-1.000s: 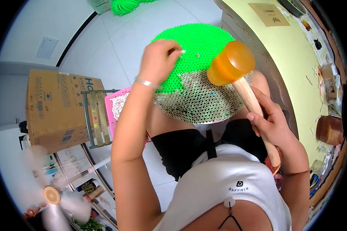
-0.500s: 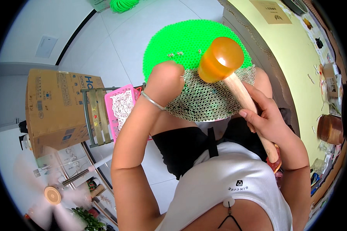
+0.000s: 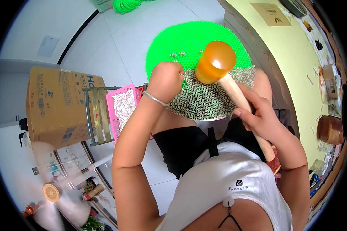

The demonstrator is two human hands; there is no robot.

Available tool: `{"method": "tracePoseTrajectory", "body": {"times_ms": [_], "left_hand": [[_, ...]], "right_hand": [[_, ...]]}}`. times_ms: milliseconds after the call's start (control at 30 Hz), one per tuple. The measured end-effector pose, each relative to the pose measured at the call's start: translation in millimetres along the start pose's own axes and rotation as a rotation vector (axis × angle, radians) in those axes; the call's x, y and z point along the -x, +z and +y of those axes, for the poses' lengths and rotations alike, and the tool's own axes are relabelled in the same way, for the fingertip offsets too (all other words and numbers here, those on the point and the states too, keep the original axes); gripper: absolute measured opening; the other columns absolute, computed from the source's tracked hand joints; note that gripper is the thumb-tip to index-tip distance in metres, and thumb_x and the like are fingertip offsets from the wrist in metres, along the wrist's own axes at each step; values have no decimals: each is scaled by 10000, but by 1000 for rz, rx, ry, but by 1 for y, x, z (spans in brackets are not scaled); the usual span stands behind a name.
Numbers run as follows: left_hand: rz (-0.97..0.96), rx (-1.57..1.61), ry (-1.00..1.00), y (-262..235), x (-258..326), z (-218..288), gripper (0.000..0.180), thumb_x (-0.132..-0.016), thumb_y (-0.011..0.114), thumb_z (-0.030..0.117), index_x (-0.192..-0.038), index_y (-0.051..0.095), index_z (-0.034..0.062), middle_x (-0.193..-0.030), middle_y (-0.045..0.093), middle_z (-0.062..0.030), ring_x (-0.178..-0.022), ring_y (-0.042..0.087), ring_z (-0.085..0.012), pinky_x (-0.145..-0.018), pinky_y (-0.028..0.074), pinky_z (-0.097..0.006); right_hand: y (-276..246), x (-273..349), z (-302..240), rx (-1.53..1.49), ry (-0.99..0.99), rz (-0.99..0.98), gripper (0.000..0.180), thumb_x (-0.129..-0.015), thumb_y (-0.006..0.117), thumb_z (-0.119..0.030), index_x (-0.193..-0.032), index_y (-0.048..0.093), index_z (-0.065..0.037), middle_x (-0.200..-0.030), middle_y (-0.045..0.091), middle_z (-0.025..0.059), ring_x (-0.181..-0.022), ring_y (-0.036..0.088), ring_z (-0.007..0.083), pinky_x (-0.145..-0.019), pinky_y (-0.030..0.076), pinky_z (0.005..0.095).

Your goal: The person places small white pegs into a green pegboard resting on their lap and uses a yellow mallet to tap them into place. They periodically adjust the pegboard and continue inserting and securing the pegs.

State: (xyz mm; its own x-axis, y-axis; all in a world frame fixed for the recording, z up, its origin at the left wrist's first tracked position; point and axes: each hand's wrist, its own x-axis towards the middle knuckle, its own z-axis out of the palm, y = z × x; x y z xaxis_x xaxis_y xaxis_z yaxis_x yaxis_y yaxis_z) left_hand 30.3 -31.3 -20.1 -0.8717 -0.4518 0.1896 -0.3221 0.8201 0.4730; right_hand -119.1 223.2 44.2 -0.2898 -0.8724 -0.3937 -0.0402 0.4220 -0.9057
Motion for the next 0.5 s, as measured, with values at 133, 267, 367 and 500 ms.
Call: {"method": "tracePoseTrajectory", "body": {"times_ms": [133,267,367,500], "left_hand": [[140,174,-180,-14,12,1,111,-749,650,3,-858,663,-14,-663,640,-124,-587,627,-217,-586,505,-326],[256,241,-368,-31,28,-9,112,-784,664,-11,-895,662,-20,-651,628,-33,-578,557,-88,-568,469,-241],[393,442,-400,-23,48,-47,109,-814,693,12,-916,674,-22,-687,616,13,-627,525,-33,-582,448,-205],[434,515,-508,-26,73,-69,92,-826,704,15,-908,681,-18,-710,620,20,-638,521,-27,-581,437,-199]], "right_hand": [[10,-9,-11,134,-276,18,615,-933,651,-123,-1478,376,-48,-797,647,90,-605,608,183,-599,503,316],[25,-24,-16,401,-584,95,600,-922,653,-186,-1446,398,-42,-860,678,192,-717,663,367,-681,523,429],[24,-45,-14,577,-301,-32,541,-925,627,-224,-1399,443,-40,-835,672,222,-777,655,413,-714,511,450],[-13,-20,-24,685,-375,171,510,-904,659,-163,-1382,506,-69,-951,695,207,-854,673,381,-827,516,387]]}}
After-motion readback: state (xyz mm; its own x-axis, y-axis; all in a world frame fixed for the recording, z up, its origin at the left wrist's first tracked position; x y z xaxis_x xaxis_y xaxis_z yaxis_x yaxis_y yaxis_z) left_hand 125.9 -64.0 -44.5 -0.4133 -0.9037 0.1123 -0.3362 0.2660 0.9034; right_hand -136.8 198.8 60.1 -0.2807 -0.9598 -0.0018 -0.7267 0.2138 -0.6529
